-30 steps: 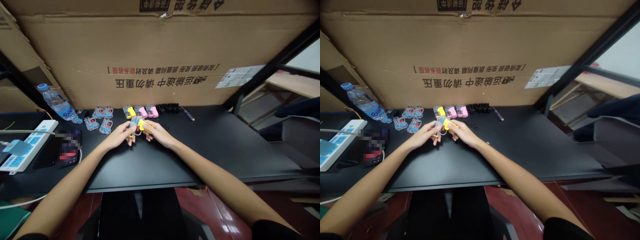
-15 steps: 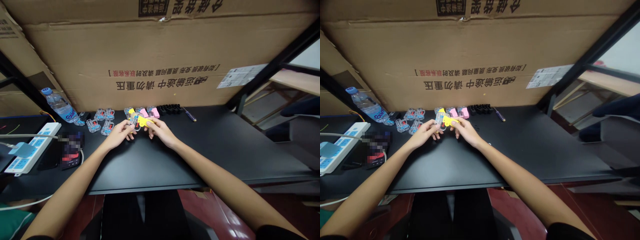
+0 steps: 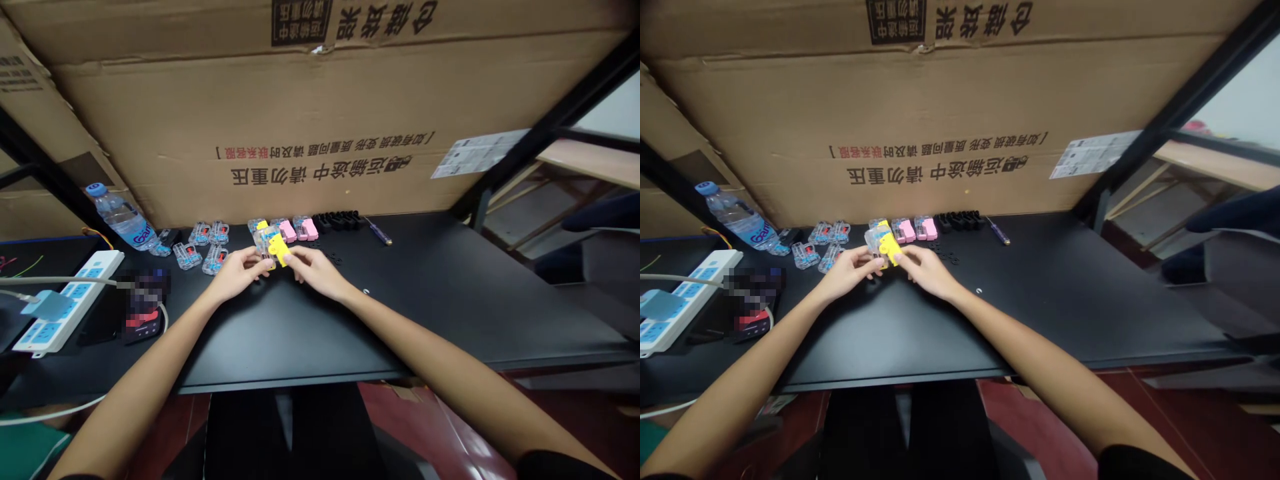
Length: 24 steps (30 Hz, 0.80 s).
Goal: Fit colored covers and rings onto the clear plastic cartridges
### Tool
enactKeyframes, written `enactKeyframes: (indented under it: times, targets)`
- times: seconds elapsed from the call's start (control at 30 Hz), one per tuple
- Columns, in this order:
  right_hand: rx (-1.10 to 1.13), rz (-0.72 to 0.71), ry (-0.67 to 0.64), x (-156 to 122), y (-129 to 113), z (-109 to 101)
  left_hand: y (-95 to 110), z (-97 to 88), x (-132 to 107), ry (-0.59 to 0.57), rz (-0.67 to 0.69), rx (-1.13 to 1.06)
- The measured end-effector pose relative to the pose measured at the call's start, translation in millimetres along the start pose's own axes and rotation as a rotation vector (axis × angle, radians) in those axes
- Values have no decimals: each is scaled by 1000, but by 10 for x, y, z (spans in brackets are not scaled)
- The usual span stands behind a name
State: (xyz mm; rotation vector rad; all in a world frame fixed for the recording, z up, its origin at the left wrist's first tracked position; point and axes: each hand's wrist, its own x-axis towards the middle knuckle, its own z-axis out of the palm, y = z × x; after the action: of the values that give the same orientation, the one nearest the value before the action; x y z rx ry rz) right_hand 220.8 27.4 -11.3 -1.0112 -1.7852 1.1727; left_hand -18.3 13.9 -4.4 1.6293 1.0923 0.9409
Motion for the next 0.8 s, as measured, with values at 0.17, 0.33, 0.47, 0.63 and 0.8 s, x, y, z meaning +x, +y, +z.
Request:
enactKeyframes:
  times: [0.17, 0.33, 0.47, 0.63, 0.8]
  targets:
    - [23, -1, 142, 24, -11, -96, 20, -58, -5, 106, 57, 63]
    - [-21, 12, -118, 10, -31, -81, 52, -3, -31, -9, 70, 190]
    - [11, 1, 42, 33, -31, -144, 104, -46, -24, 157, 105, 134]
    - [-23, -10, -92, 7, -41, -86, 72, 6, -23, 8, 79, 206]
    - [1, -6, -13, 12, -81, -140, 99, -43, -15, 129, 110, 98]
